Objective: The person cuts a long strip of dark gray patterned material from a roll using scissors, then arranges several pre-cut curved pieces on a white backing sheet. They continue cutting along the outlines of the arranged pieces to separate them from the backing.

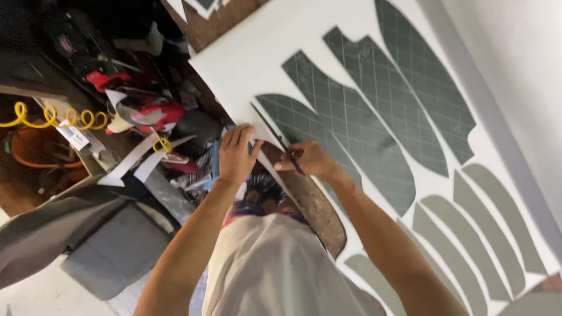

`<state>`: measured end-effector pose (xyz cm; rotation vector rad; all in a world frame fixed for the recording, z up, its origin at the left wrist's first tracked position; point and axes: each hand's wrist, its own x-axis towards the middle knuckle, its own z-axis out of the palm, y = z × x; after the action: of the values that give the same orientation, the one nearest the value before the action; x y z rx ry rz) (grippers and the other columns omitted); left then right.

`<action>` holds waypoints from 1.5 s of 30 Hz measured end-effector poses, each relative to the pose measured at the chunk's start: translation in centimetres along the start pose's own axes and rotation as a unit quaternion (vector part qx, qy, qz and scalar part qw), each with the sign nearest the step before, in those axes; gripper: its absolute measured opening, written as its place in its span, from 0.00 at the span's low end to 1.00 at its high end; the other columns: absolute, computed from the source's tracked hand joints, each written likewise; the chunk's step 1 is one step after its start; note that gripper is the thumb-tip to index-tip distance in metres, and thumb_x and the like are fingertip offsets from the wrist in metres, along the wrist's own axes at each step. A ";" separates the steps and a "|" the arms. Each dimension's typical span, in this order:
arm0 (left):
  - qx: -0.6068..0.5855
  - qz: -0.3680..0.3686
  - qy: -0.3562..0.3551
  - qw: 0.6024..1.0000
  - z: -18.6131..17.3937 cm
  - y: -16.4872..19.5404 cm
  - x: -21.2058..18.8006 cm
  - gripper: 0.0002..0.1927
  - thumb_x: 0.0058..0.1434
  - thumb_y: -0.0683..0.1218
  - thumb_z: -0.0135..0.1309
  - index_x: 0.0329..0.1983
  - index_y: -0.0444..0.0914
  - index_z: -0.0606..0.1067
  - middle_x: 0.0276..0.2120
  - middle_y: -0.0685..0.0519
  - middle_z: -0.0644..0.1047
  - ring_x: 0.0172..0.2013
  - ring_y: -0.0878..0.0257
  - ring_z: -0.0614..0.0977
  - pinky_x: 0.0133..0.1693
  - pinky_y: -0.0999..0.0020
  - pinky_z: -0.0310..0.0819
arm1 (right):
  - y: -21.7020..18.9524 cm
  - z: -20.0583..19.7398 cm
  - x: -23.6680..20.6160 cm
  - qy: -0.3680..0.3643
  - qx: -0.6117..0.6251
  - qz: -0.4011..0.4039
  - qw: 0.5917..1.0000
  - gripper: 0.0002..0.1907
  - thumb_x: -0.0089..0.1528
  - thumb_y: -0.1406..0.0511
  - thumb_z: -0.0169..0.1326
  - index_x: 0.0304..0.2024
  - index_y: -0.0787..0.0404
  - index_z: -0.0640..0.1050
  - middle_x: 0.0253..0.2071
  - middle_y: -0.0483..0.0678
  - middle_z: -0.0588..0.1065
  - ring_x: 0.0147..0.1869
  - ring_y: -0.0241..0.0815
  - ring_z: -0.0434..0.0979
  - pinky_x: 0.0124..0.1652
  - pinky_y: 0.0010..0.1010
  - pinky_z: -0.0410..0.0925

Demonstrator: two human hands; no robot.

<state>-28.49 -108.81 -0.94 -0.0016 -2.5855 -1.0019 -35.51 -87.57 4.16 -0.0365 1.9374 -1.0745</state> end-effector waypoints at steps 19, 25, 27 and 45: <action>0.008 -0.058 -0.081 0.995 -3.4 -7.5 13.5 0.39 0.59 0.35 0.50 0.76 0.45 0.60 0.47 0.40 0.74 0.46 0.41 0.78 0.44 0.49 0.75 | -4.3 13.3 0.4 -0.046 0.347 -0.026 0.937 0.15 0.68 0.56 0.55 0.37 0.62 0.76 0.27 0.46 0.75 0.31 0.35 0.74 0.36 0.28 0.68; -0.010 0.035 -0.170 0.985 -3.8 -10.7 17.1 0.29 0.67 0.41 0.53 0.72 0.48 0.66 0.46 0.40 0.72 0.46 0.42 0.79 0.44 0.52 0.78 | -11.0 16.4 5.5 0.104 0.417 -0.024 0.903 0.17 0.66 0.54 0.55 0.39 0.63 0.75 0.27 0.46 0.76 0.31 0.35 0.75 0.34 0.27 0.70; -0.026 0.034 -0.187 0.981 -3.7 -11.3 17.9 0.24 0.67 0.46 0.57 0.66 0.47 0.69 0.45 0.41 0.74 0.45 0.42 0.79 0.42 0.52 0.77 | -13.1 16.9 7.0 0.144 0.455 0.030 0.878 0.18 0.64 0.54 0.57 0.40 0.62 0.75 0.28 0.45 0.74 0.30 0.34 0.75 0.32 0.27 0.69; -0.006 -0.024 -0.286 0.958 -3.2 -11.5 20.4 0.27 0.60 0.52 0.64 0.59 0.46 0.68 0.44 0.41 0.78 0.40 0.40 0.81 0.36 0.48 0.76 | -16.1 13.8 11.8 0.310 0.513 0.077 0.797 0.20 0.60 0.56 0.65 0.36 0.66 0.74 0.22 0.46 0.72 0.23 0.35 0.71 0.25 0.27 0.66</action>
<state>-47.91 -122.15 0.60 -0.2737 -3.1067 -1.1725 -38.62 -111.63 4.14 1.1815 1.5470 -2.0559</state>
